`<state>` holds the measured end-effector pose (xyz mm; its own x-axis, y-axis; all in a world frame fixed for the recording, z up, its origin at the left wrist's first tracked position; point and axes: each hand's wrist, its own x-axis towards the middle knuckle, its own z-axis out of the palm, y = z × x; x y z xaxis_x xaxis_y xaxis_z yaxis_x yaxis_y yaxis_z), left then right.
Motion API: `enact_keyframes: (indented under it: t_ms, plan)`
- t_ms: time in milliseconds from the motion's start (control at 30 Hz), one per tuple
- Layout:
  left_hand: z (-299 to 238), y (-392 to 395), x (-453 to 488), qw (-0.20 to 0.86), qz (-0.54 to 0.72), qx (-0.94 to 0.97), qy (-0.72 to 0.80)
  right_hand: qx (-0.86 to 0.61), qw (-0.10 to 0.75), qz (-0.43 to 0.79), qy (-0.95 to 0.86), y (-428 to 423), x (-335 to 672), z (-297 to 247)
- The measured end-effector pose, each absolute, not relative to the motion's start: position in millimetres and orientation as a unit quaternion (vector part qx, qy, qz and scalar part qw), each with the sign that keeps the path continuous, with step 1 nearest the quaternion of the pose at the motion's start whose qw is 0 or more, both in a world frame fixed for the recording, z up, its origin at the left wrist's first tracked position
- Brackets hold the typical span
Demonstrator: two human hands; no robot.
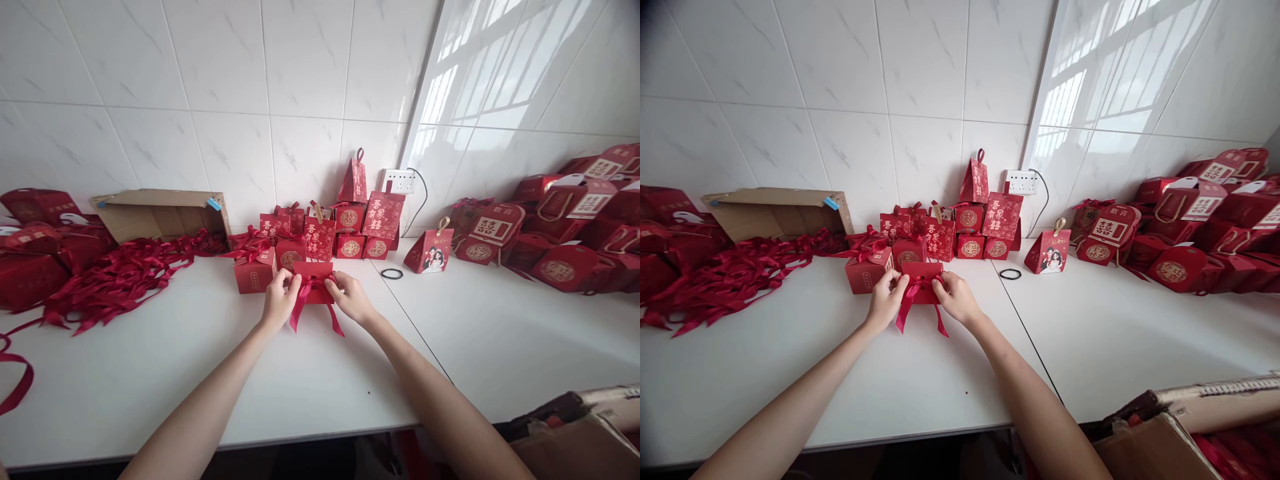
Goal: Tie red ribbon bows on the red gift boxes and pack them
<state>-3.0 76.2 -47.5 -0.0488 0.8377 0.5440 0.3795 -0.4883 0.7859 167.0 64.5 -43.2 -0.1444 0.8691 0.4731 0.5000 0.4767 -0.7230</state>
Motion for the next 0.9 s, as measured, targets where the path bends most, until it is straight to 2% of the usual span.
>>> enact_keyframes:
  t_ms: [900]
  plan:
    - [-51.4,76.7,-3.0,0.208,0.566,0.653,0.457,-0.473,0.458,0.203,-0.725,60.5,165.6,-42.6]
